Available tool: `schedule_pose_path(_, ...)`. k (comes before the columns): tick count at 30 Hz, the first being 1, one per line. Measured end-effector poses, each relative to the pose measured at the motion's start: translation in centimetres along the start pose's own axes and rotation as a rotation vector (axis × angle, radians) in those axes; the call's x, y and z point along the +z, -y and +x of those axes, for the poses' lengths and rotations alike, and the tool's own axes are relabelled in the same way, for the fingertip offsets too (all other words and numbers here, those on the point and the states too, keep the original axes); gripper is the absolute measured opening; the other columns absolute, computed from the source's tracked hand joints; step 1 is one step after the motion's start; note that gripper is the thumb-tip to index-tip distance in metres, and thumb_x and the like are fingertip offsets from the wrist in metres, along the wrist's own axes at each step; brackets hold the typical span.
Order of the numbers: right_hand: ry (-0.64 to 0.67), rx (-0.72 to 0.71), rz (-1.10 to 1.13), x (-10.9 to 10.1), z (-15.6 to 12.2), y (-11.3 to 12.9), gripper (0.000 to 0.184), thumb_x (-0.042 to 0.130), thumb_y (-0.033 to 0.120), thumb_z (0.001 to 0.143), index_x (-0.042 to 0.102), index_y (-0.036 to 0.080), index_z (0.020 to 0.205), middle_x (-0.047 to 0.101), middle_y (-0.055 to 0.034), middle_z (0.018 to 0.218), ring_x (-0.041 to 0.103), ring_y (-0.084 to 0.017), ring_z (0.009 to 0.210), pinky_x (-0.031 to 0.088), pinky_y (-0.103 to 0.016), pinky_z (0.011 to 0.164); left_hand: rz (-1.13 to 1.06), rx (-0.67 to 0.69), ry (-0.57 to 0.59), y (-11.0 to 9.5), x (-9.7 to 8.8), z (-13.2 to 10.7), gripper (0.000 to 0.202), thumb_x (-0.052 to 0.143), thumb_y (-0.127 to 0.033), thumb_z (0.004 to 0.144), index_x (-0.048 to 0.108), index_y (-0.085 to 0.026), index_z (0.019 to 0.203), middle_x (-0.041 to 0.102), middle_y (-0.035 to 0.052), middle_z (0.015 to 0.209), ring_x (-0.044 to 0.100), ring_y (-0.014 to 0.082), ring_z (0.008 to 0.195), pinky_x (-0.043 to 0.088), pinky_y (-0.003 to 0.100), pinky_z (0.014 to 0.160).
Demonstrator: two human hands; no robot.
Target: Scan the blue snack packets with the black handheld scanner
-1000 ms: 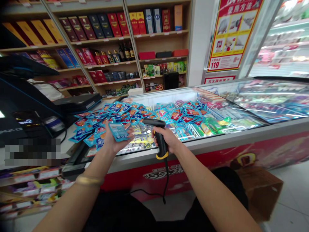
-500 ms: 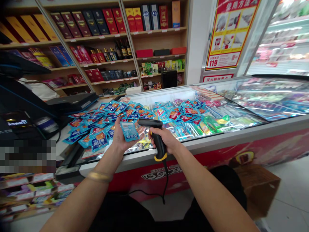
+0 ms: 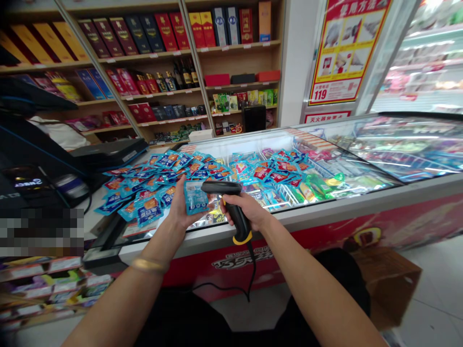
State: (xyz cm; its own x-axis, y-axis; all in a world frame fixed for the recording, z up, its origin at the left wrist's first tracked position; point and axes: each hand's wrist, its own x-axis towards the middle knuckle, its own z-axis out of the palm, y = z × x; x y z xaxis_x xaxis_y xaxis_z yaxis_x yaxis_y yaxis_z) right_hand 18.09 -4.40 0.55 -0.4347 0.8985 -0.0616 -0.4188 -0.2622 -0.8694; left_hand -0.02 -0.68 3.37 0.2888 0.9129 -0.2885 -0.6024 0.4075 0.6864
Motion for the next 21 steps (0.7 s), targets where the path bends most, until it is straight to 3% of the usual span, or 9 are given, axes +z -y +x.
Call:
schedule_pose_path(7,0.003,0.005,0.009,0.0,0.1,0.0,0.027,0.072,0.038,0.070,0.063,0.013,0.074,0.060,-0.0012,0.064,0.052,-0.008,0.045,0.046,-0.018,0.039,0.003,-0.008,-0.007,0.1,-0.1,0.1,0.056,0.043,-0.065,0.084,0.063,-0.014,0.090,0.063,0.0060,0.063,0.060,0.0190,0.053,0.048,0.030,0.047)
schedule_pose_path(13,-0.036,-0.030,0.112,-0.1,0.1,0.0,0.025,0.070,0.038,0.072,0.063,0.014,0.075,0.060,-0.0008,0.066,0.052,-0.008,0.047,0.046,-0.018,0.040,0.045,0.001,-0.079,-0.3,0.3,0.7,0.063,0.044,-0.073,0.078,0.063,-0.014,0.089,0.065,0.0087,0.073,0.062,0.0197,0.061,0.050,0.032,0.054)
schedule_pose_path(17,-0.159,-0.105,0.193,-1.6,-0.3,1.3,0.021,0.065,0.034,0.076,0.063,0.014,0.074,0.058,0.0000,0.064,0.050,-0.007,0.046,0.045,-0.017,0.040,0.224,0.061,-0.141,0.0,3.4,2.2,0.060,0.055,-0.070,0.074,0.062,-0.016,0.101,0.066,0.0088,0.088,0.063,0.0198,0.077,0.050,0.030,0.064)
schedule_pose_path(21,-0.379,-0.186,0.224,-4.8,-1.5,4.3,0.018,0.060,0.030,0.081,0.060,0.015,0.072,0.058,-0.0003,0.061,0.049,-0.008,0.044,0.044,-0.018,0.039,0.471,0.203,-0.120,2.5,8.8,5.8,0.056,0.074,-0.054,0.068,0.060,-0.019,0.109,0.064,0.0107,0.114,0.057,0.0281,0.112,0.047,0.035,0.086)
